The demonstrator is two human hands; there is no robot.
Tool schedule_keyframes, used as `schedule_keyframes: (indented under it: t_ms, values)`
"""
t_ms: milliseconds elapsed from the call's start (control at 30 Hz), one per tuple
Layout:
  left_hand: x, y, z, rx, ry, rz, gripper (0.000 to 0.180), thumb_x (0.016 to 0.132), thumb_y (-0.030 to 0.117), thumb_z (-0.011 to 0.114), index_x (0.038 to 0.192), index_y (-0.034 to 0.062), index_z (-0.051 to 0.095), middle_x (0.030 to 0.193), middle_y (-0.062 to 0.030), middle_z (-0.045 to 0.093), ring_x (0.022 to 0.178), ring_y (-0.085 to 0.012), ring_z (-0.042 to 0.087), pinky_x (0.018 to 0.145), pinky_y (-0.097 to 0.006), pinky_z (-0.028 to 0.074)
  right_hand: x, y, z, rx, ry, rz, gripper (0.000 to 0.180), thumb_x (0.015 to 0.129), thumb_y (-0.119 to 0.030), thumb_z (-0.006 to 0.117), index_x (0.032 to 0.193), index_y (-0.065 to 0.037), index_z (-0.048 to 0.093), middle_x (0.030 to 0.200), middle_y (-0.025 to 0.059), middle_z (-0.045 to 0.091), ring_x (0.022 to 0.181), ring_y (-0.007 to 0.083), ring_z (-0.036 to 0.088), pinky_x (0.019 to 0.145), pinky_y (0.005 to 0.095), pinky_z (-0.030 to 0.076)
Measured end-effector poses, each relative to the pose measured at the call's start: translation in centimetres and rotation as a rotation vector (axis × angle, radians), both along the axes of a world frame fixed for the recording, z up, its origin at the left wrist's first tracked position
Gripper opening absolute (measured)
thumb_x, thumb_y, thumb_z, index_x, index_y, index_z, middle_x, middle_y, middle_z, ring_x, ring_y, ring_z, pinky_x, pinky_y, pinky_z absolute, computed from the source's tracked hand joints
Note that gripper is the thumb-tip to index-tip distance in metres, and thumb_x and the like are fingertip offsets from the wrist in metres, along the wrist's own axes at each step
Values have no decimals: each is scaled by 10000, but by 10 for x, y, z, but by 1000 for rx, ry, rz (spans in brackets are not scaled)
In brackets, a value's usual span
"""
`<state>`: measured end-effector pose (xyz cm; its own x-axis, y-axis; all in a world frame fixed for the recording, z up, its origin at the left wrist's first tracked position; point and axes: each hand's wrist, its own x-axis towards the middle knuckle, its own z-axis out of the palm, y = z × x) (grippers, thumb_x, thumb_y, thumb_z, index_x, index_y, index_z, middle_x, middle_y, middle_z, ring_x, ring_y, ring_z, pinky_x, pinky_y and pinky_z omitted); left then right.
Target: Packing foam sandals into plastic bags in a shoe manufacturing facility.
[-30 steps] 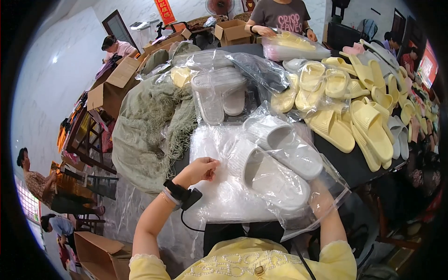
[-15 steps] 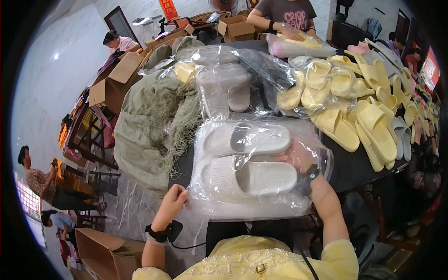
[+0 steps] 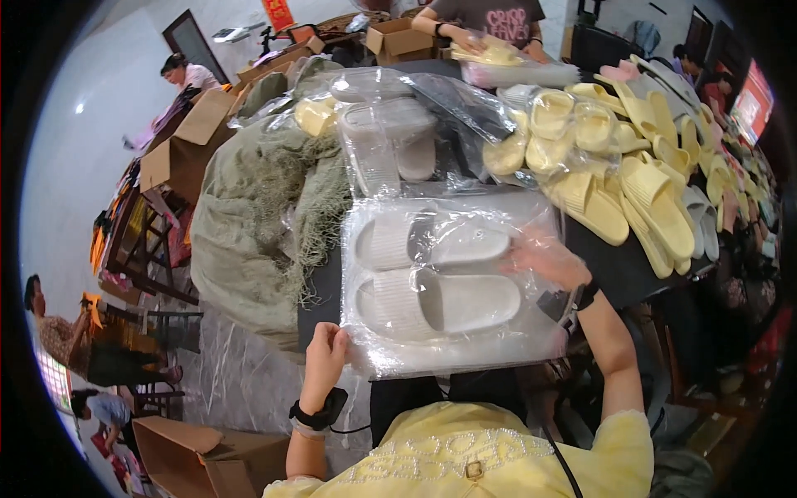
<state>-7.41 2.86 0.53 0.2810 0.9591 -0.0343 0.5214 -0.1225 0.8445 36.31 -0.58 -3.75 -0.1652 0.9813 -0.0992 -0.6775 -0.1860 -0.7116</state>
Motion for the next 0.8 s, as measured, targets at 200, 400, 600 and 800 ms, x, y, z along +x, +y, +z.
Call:
schedule_keyframes:
  t_ms: [200, 400, 600, 800]
  values:
    - [14, 5, 0, 152, -201, 107, 60, 864, 28, 528, 909, -12, 523, 740, -36, 578, 683, -83, 540, 624, -212, 433, -12, 3, 12, 50, -93, 20, 602, 841, -166, 583, 1330, 6, 276, 1122, 124, 514, 980, 213, 564, 811, 315, 498]
    - [23, 8, -8, 135, -65, 92, 94, 856, 70, 545, 889, -18, 533, 735, -83, 589, 650, -134, 551, 625, -248, 441, -5, -2, 46, 352, -1271, -216, 615, 882, -324, 523, 1306, 58, 293, 1050, 165, 564, 999, 256, 549, 876, 358, 451]
    - [24, -4, -3, 316, 175, 122, 154, 818, 85, 576, 926, -18, 537, 814, -134, 548, 739, -251, 530, 675, -332, 429, 9, -34, 62, -211, -662, -621, 697, 905, -523, 361, 1273, 68, 341, 1106, 182, 547, 983, 235, 549, 808, 326, 458]
    - [19, -14, -5, 402, 323, 103, 208, 797, 95, 593, 959, -13, 520, 861, -139, 510, 800, -291, 502, 728, -369, 409, 14, -53, 74, -243, -704, -521, 521, 924, -416, 412, 1189, 30, 463, 993, 121, 597, 853, 166, 585, 707, 276, 475]
